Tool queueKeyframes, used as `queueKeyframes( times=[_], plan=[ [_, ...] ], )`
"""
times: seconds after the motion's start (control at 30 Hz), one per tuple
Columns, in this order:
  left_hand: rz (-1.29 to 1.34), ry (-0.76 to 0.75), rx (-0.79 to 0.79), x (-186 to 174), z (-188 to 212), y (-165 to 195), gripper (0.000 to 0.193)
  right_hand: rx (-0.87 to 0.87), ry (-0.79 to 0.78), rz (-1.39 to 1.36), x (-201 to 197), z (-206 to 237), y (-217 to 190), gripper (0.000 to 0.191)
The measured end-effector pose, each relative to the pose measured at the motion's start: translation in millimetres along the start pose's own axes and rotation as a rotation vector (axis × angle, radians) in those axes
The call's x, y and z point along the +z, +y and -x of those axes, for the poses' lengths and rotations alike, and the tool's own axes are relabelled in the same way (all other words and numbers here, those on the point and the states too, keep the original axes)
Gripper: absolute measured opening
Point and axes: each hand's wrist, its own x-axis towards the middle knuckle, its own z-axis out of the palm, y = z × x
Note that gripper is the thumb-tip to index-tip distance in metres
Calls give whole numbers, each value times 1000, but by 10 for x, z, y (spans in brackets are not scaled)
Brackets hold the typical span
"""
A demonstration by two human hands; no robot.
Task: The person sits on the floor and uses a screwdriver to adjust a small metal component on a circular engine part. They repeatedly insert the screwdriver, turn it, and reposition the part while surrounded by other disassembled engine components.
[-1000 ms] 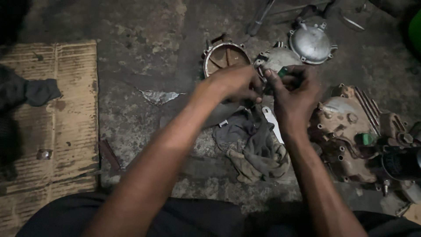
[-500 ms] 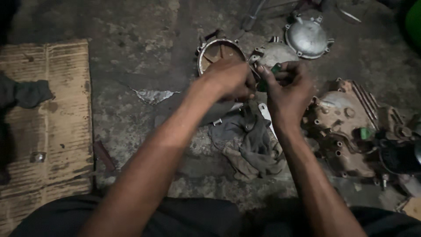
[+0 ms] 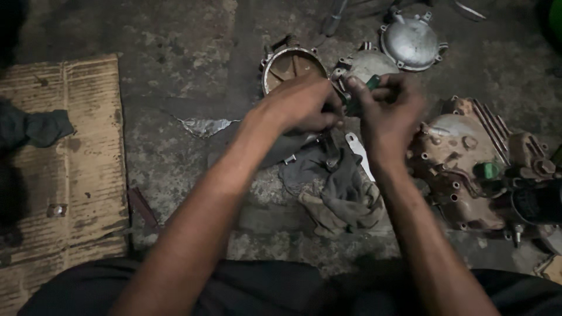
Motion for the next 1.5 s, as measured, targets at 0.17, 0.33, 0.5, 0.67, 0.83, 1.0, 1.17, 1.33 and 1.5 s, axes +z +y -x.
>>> queueKeyframes(
  times=[0.17, 0.33, 0.5, 0.67, 0.83, 1.0, 1.17, 1.33, 1.5],
  plan=[
    [-8, -22, 37, 15, -27, -29, 27, 105, 7, 61, 34, 15, -28, 37],
    [-27, -51, -52, 11, -29, -28, 30, 101, -12, 108, 47, 18, -66, 37],
    [0, -40, 27, -4, -21, -14, 26, 135, 1, 78, 63, 25, -100, 37],
    [-2, -85, -88, -19, -35, 37, 27, 106, -37, 78, 37, 36, -130, 35],
    [-11, -70, -79, -33, 7, 41, 28, 106, -28, 62, 42, 44, -110, 36],
    [-2, -13, 2, -20, 6, 18, 27, 67, -39, 51, 44, 26, -60, 37],
    [39, -24, -44, 5, -16, -16, 28, 92, -32, 37, 60, 11, -34, 35],
    [56, 26, -17, 29, -33, -43, 31, 99, -42, 6, 70, 16, -24, 36],
    [38, -25, -57, 32, -56, -41, 30, 49, -63, 21, 44, 24, -23, 36]
  ],
)
